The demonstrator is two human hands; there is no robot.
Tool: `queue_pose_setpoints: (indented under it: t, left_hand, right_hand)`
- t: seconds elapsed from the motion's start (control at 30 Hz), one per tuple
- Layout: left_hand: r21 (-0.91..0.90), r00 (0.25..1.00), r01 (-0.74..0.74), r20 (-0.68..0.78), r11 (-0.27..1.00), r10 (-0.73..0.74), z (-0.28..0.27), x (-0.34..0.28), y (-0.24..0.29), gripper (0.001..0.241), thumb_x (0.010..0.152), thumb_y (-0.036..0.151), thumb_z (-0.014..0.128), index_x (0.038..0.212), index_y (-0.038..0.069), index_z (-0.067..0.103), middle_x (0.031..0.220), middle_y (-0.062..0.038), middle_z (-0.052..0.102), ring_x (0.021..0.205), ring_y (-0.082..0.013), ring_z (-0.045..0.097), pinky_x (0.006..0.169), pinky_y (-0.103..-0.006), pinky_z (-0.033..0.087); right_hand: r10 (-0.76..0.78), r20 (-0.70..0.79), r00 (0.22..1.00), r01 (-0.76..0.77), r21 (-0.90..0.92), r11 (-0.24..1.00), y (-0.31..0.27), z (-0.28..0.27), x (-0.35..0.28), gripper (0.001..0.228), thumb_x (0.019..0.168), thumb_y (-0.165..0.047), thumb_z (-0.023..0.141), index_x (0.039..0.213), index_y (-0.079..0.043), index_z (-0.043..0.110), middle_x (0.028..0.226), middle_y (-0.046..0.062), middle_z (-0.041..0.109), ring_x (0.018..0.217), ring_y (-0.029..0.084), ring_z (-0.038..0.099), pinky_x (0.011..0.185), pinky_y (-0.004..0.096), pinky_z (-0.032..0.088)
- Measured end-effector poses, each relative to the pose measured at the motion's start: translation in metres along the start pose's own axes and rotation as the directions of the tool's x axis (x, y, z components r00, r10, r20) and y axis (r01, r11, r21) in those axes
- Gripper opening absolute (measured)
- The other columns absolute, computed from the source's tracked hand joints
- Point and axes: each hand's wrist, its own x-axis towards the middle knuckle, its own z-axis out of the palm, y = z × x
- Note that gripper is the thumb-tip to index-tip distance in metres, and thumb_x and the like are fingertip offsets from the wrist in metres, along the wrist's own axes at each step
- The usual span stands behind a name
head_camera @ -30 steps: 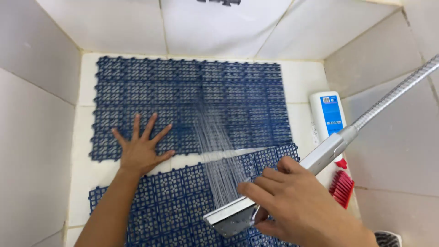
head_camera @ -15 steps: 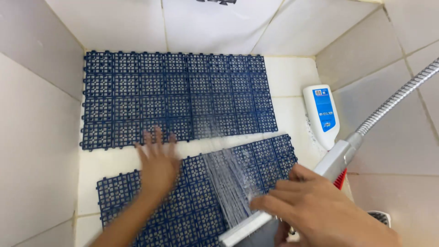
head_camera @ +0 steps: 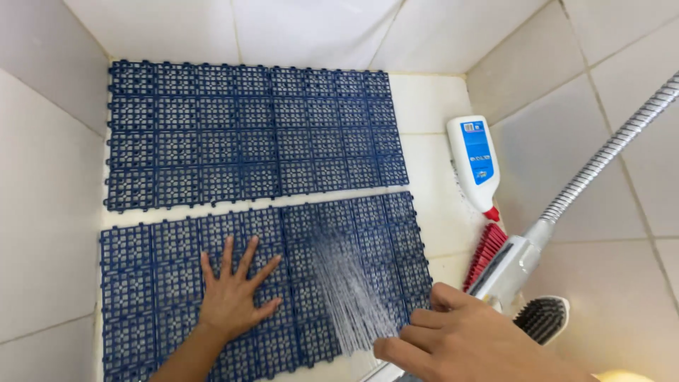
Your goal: Cleaning and rinsing plastic bathroom floor mats in a shower area.
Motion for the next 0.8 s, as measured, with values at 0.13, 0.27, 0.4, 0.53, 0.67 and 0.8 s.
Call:
queue_pose_setpoints:
  t: [0.13, 0.27, 0.4, 0.53, 0.67, 0.8]
  left_hand:
    - [0.031, 0.998, 0.030, 0.056, 0.999, -0.032, 0.002, 0.014, -0.004, 0.088, 0.070, 0.074, 0.058, 0.151, 0.048, 0.036, 0.169, -0.005, 0.012, 0.149, -0.0443, 0.002, 0.105, -0.0820, 0.006]
    - [0.035, 1.000, 0.001, 0.004, 0.999, -0.001, 0.004, 0.008, -0.010, 0.087, 0.072, 0.073, 0.056, 0.152, 0.047, 0.034, 0.165, -0.005, 0.011, 0.150, -0.0434, 0.002, 0.106, -0.0819, 0.007]
    - [-0.002, 0.998, -0.028, -0.056, 1.000, 0.028, 0.005, 0.015, -0.013, 0.085, 0.070, 0.069, 0.058, 0.148, 0.042, 0.042, 0.167, -0.008, 0.018, 0.152, -0.0469, 0.007, 0.103, -0.0828, 0.005]
    - [0.093, 0.924, 0.335, 0.159, 0.938, -0.346, 0.033, 0.065, 0.012, 0.050, 0.092, 0.052, 0.060, 0.139, 0.036, 0.057, 0.158, -0.004, 0.039, 0.152, -0.0336, 0.019, 0.117, -0.0764, 0.008]
    - [-0.882, 0.753, 0.412, 0.188, 0.229, -0.631, 0.067, 0.182, 0.026, 0.023, 0.100, 0.025, 0.059, 0.112, 0.010, 0.072, 0.112, -0.005, 0.073, 0.106, -0.0265, 0.067, 0.096, -0.0481, 0.053]
    - [-0.576, 0.725, 0.343, 0.664, -0.742, -0.181, 0.011, 0.302, 0.038, 0.020, 0.100, 0.018, 0.054, 0.107, 0.005, 0.067, 0.094, -0.013, 0.072, 0.088, -0.0281, 0.071, 0.083, -0.0437, 0.059]
  right_hand:
    - [0.105, 0.143, 0.984, -0.110, 0.030, 0.994, -0.012, -0.017, 0.010, 0.030, 0.096, -0.022, 0.064, 0.125, -0.013, 0.063, 0.078, 0.001, 0.061, 0.084, 0.020, 0.064, 0.082, 0.037, 0.042]
    - [0.173, 0.019, 0.985, -0.174, 0.103, 0.979, -0.012, -0.024, 0.004, 0.050, 0.071, -0.024, 0.078, 0.117, -0.012, 0.064, 0.082, 0.000, 0.065, 0.084, 0.021, 0.065, 0.086, 0.037, 0.041]
    - [0.166, -0.171, 0.971, -0.147, 0.119, 0.982, -0.011, -0.029, 0.001, 0.059, 0.065, -0.027, 0.082, 0.119, -0.011, 0.064, 0.082, 0.000, 0.064, 0.084, 0.021, 0.065, 0.083, 0.041, 0.039]
    - [0.236, -0.264, 0.935, -0.216, 0.104, 0.971, 0.003, -0.024, 0.011, 0.056, 0.065, -0.029, 0.089, 0.113, -0.012, 0.066, 0.074, 0.000, 0.064, 0.076, 0.021, 0.064, 0.077, 0.040, 0.042]
    - [0.308, -0.455, 0.835, -0.291, 0.109, 0.950, 0.013, -0.040, 0.019, 0.060, 0.058, -0.031, 0.090, 0.111, -0.015, 0.067, 0.080, 0.000, 0.069, 0.077, 0.021, 0.065, 0.072, 0.039, 0.044]
    - [0.513, -0.513, 0.688, -0.365, 0.366, 0.856, 0.018, -0.098, 0.020, 0.058, 0.062, -0.031, 0.092, 0.113, -0.018, 0.069, 0.077, -0.003, 0.077, 0.074, 0.017, 0.073, 0.081, 0.035, 0.048]
